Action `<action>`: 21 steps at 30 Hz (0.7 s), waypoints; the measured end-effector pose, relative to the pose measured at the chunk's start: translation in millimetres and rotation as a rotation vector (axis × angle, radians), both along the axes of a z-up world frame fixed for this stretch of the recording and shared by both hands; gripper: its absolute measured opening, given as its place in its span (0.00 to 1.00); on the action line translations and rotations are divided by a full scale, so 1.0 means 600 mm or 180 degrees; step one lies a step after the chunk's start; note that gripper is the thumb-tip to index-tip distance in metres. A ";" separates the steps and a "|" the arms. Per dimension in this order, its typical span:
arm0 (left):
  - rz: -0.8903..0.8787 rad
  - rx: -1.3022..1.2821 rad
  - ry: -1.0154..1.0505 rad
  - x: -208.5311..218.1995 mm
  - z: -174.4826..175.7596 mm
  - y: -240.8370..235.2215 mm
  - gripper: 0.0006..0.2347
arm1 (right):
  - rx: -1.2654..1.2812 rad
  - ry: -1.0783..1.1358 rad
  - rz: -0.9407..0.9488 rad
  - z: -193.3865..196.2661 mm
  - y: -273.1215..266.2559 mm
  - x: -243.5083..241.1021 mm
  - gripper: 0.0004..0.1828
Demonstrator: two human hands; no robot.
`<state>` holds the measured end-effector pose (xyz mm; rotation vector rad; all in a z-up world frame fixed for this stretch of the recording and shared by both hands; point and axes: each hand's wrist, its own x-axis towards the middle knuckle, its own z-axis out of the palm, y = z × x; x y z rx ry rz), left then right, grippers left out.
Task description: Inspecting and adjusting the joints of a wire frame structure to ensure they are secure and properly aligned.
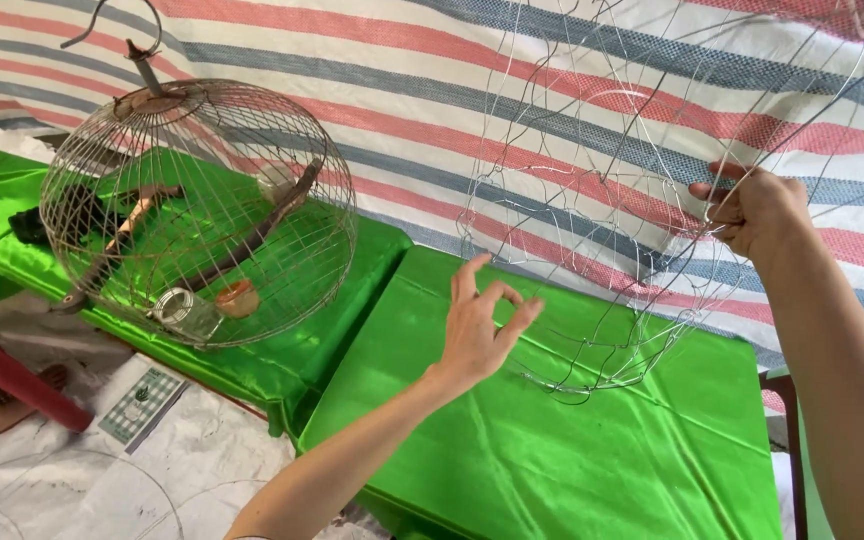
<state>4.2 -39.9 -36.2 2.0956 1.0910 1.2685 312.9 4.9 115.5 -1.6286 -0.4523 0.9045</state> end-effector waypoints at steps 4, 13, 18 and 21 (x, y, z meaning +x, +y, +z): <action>0.0253 -0.0153 0.0042 0.005 0.024 -0.003 0.30 | 0.0121 -0.0015 0.0049 -0.014 0.016 0.021 0.24; 0.0945 -0.1368 -0.1314 0.001 0.012 0.052 0.41 | 0.0117 -0.0189 0.0077 -0.014 0.016 0.021 0.25; 0.1082 -0.2659 -0.1260 0.021 0.051 0.072 0.57 | 0.0072 -0.0345 0.0216 -0.015 0.013 0.021 0.22; 0.0846 -0.3299 -0.1297 0.022 0.073 0.070 0.52 | 0.0197 -0.0155 0.0250 -0.018 0.022 0.027 0.20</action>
